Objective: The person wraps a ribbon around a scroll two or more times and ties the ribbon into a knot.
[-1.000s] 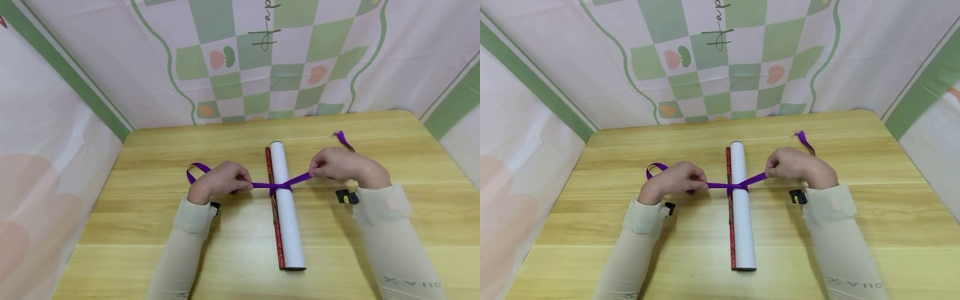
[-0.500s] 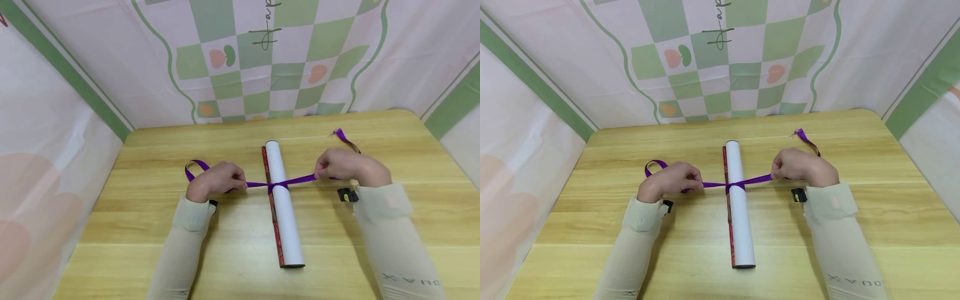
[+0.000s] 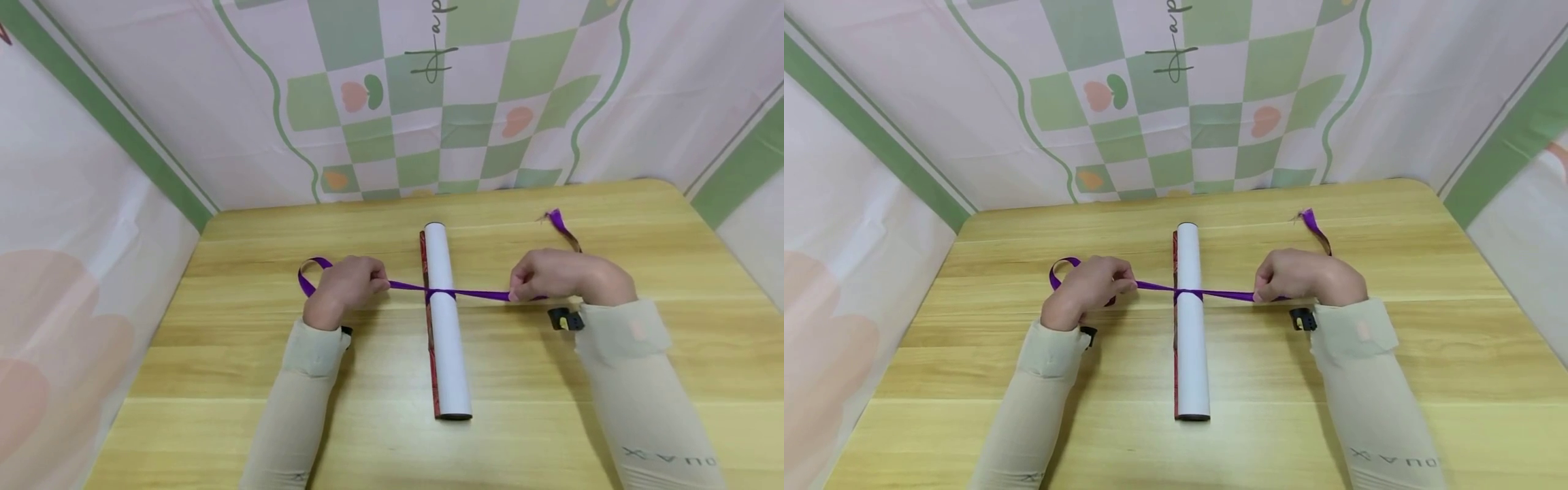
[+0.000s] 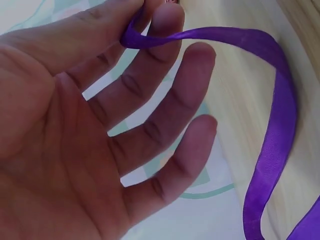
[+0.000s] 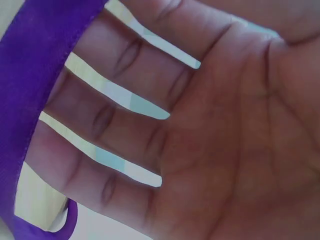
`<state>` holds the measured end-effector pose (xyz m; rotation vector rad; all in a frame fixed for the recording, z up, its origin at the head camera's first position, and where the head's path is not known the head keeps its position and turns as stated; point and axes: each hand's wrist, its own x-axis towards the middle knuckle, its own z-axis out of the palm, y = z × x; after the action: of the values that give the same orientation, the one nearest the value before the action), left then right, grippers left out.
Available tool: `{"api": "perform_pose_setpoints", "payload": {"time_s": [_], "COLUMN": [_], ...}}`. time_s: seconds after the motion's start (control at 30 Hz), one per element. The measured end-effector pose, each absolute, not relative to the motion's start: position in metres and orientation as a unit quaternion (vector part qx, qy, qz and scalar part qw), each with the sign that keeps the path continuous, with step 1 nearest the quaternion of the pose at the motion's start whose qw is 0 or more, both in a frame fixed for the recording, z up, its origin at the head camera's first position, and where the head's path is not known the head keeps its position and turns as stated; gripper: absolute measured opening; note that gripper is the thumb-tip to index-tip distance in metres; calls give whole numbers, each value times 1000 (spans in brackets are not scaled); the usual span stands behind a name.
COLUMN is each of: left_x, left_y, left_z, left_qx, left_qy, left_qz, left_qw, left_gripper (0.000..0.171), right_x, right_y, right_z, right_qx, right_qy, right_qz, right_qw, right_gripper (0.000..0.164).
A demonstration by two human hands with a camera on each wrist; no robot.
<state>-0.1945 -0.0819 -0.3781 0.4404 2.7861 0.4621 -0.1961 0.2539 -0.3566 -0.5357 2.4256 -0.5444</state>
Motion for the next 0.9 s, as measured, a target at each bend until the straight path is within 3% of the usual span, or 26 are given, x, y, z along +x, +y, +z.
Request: {"api": "perform_pose_setpoints", "payload": {"time_s": [0.43,0.6,0.7,0.8,0.9], "left_x": [-197,-197,-196,-193,-191], "left_y": [-76,-74,-70,-63,-55], "left_z": [-379,-382,-384,-384,-385], "left_qx": [140,177,208,251,284], "left_qy": [974,966,949,926,914], "left_qz": [114,125,173,221,239], "left_qw": [139,144,162,173,163], "left_gripper": [20,18,19,31,38], "right_x": [-199,-202,-203,-202,-202], "right_y": [258,253,245,233,220], "right_z": [-361,-366,-370,-374,-377], "right_qx": [-206,-210,-216,-231,-262], "right_qy": [903,916,925,925,917], "right_qz": [-214,-213,-215,-229,-241], "right_qw": [310,269,227,196,179], "right_gripper": [21,20,33,49,51]}}
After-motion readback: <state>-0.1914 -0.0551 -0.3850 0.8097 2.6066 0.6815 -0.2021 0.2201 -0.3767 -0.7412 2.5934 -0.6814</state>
